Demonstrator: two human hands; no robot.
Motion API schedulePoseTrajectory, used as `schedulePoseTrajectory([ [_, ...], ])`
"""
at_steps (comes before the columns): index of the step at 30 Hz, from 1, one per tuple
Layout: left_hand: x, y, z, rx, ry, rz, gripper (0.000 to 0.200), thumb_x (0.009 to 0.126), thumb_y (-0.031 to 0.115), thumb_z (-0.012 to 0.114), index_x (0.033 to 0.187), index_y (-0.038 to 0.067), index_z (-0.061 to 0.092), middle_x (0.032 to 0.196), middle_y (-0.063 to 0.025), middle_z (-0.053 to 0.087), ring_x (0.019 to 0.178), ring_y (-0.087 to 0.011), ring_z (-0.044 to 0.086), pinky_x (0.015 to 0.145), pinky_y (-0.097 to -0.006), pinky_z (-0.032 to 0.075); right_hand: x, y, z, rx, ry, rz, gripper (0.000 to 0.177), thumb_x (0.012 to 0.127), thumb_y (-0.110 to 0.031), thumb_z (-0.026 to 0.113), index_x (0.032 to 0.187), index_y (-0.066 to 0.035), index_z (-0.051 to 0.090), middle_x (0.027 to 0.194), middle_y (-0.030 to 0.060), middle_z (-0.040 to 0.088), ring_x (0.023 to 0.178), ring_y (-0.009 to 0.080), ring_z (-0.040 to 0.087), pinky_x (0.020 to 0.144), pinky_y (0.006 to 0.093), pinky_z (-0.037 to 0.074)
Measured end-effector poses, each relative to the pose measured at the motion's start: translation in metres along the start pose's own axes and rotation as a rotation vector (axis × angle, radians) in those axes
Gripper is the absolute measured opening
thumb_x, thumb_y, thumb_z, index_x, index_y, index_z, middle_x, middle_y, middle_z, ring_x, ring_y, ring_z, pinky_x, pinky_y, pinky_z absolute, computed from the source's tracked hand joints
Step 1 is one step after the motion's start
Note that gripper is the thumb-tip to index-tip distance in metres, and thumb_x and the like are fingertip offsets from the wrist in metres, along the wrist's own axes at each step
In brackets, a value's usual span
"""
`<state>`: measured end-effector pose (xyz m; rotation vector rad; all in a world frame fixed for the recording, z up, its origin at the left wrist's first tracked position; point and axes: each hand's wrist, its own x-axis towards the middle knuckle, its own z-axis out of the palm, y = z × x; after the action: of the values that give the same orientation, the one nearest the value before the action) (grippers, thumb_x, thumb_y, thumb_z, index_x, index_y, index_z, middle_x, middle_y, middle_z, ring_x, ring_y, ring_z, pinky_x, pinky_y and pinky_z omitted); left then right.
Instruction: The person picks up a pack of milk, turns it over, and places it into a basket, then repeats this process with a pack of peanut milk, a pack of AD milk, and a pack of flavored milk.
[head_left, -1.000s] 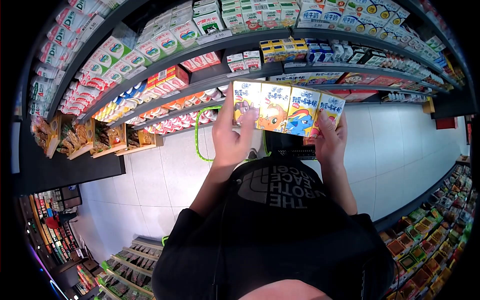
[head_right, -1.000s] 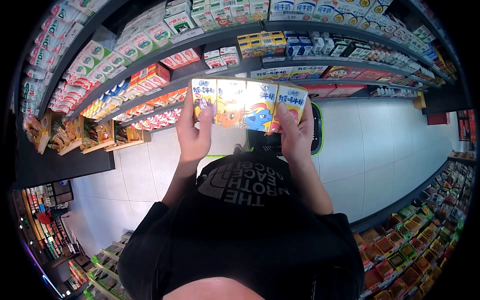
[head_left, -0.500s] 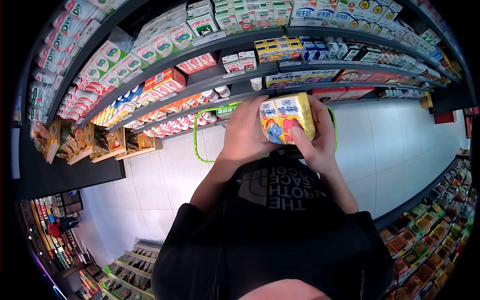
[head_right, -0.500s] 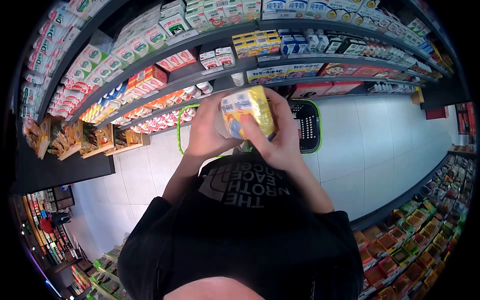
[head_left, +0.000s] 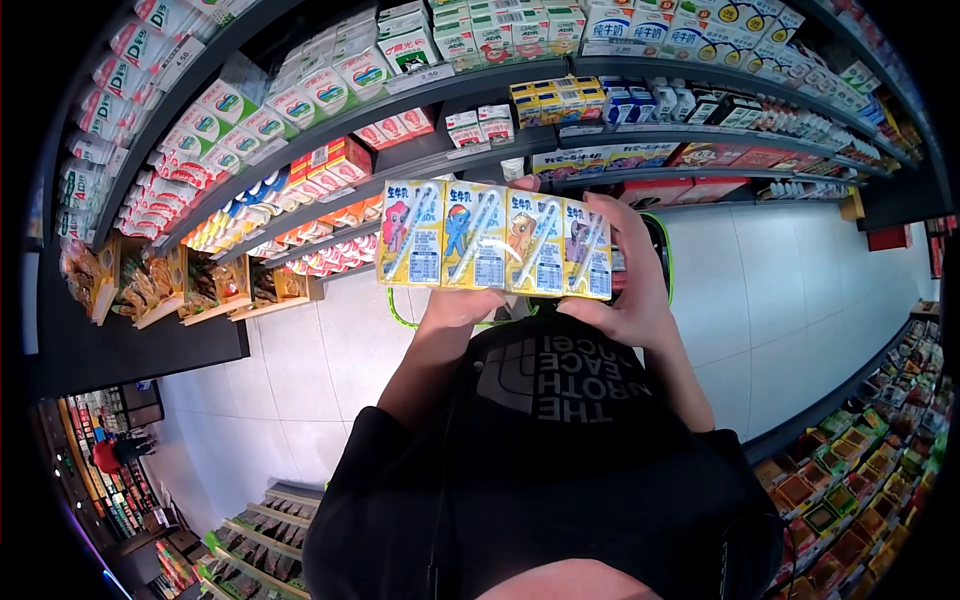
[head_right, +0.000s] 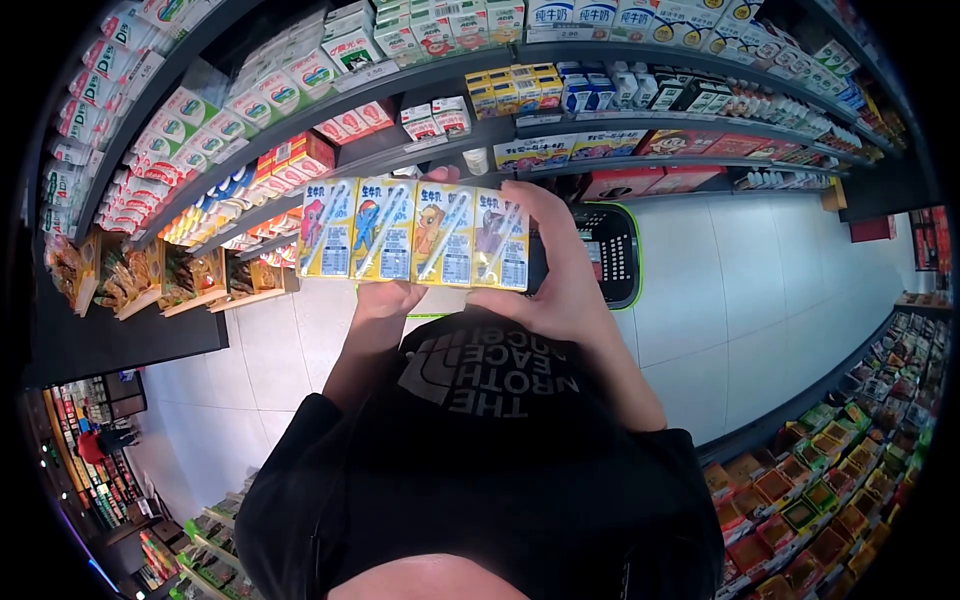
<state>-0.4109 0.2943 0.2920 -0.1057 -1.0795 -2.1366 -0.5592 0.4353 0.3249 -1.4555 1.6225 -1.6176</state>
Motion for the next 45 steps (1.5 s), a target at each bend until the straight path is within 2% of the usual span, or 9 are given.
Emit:
schedulePoseTrajectory([
  [1, -0.001, -0.001, 0.001, 0.009, -0.008, 0.008, 0.095, 0.068, 0.024, 0.09, 0.144, 0.01, 0.034, 0.149, -0.0234, 0.036, 0.141, -0.0357, 0.035, 0.111, -0.0529, 0.038, -0.001, 0.007, 0.001, 0.07, -0.022, -0.003, 0.104, 0.06, -0.025, 0.094, 0.143, -0.002, 0.036, 0.139, 0.0141, 0.044, 0.126, 0.0254, 0.049, 0.105, 0.0395, 0.04],
  [4, 0.0, -0.003, 0.001, -0.02, -0.038, 0.023, 0.096, 0.067, 0.026, 0.091, 0.144, 0.01, 0.035, 0.148, -0.0233, 0.037, 0.141, -0.0354, 0.035, 0.112, -0.0531, 0.038, -0.006, 0.008, 0.001, 0.149, -0.029, 0.019, 0.111, 0.063, -0.023, 0.092, 0.147, 0.002, 0.024, 0.143, 0.0194, 0.04, 0.131, 0.0276, 0.046, 0.109, 0.0401, 0.037],
  [5, 0.0, -0.003, 0.001, -0.019, -0.039, 0.018, 0.097, 0.066, 0.025, 0.092, 0.144, 0.011, 0.035, 0.148, -0.0233, 0.037, 0.141, -0.0353, 0.035, 0.112, -0.0531, 0.038, -0.005, 0.009, 0.002, 0.172, -0.031, 0.006, 0.115, 0.061, -0.021, 0.093, 0.147, 0.001, 0.022, 0.141, 0.0184, 0.04, 0.131, 0.0274, 0.046, 0.109, 0.0396, 0.037],
  [12, 0.003, 0.006, 0.001, -0.006, -0.069, -0.039, 0.105, 0.061, 0.02, 0.095, 0.145, 0.012, 0.034, 0.148, -0.0224, 0.037, 0.139, -0.0343, 0.037, 0.112, -0.0514, 0.037, -0.004, 0.007, 0.005, 0.207, 0.034, -0.019, 0.115, 0.058, -0.025, 0.095, 0.146, 0.0, 0.024, 0.139, 0.0174, 0.04, 0.127, 0.026, 0.047, 0.108, 0.0386, 0.038],
  [21, 0.002, 0.005, 0.001, 0.002, -0.076, -0.001, 0.106, 0.062, 0.018, 0.094, 0.146, 0.009, 0.03, 0.148, -0.0213, 0.037, 0.138, -0.0337, 0.038, 0.114, -0.0501, 0.033, -0.004, 0.012, 0.007, 0.221, 0.08, -0.003, 0.123, 0.05, -0.026, 0.099, 0.146, -0.005, 0.025, 0.137, 0.015, 0.043, 0.126, 0.0247, 0.049, 0.107, 0.0385, 0.039],
  [24, 0.002, 0.005, -0.008, 0.058, -0.125, -0.069, 0.108, 0.061, 0.012, 0.086, 0.149, 0.015, 0.024, 0.151, -0.0223, 0.031, 0.144, -0.0367, 0.029, 0.117, -0.0556, 0.028, -0.003, 0.014, 0.007, 0.226, 0.088, -0.003, 0.123, 0.051, -0.027, 0.098, 0.146, -0.004, 0.024, 0.137, 0.0159, 0.043, 0.125, 0.0254, 0.049, 0.106, 0.0387, 0.039],
  [30, 0.002, 0.0, -0.009, 0.036, -0.126, -0.057, 0.108, 0.062, 0.011, 0.084, 0.15, 0.015, 0.022, 0.152, -0.0245, 0.029, 0.144, -0.0384, 0.028, 0.116, -0.0558, 0.029, -0.003, 0.014, 0.005, 0.21, 0.093, 0.018, 0.124, 0.052, -0.031, 0.097, 0.147, -0.004, 0.023, 0.135, 0.0181, 0.043, 0.126, 0.0279, 0.049, 0.107, 0.0404, 0.04],
  [33, 0.003, 0.004, 0.003, -0.039, -0.058, -0.062, 0.099, 0.065, 0.017, 0.092, 0.142, 0.008, 0.033, 0.147, -0.0208, 0.036, 0.139, -0.0326, 0.037, 0.114, -0.0498, 0.034, -0.004, 0.016, 0.004, 0.203, 0.096, 0.026, 0.125, 0.052, -0.03, 0.098, 0.148, -0.005, 0.022, 0.137, 0.0184, 0.043, 0.127, 0.0286, 0.049, 0.108, 0.0413, 0.04],
  [45, -0.004, 0.006, -0.002, -0.005, -0.071, -0.113, 0.1, 0.067, 0.026, 0.091, 0.144, 0.008, 0.029, 0.149, -0.0192, 0.035, 0.141, -0.0323, 0.033, 0.117, -0.0485, 0.028, -0.006, 0.017, 0.005, 0.191, 0.088, 0.02, 0.127, 0.051, -0.029, 0.098, 0.149, -0.006, 0.02, 0.138, 0.0194, 0.043, 0.128, 0.0294, 0.049, 0.108, 0.0422, 0.04],
])
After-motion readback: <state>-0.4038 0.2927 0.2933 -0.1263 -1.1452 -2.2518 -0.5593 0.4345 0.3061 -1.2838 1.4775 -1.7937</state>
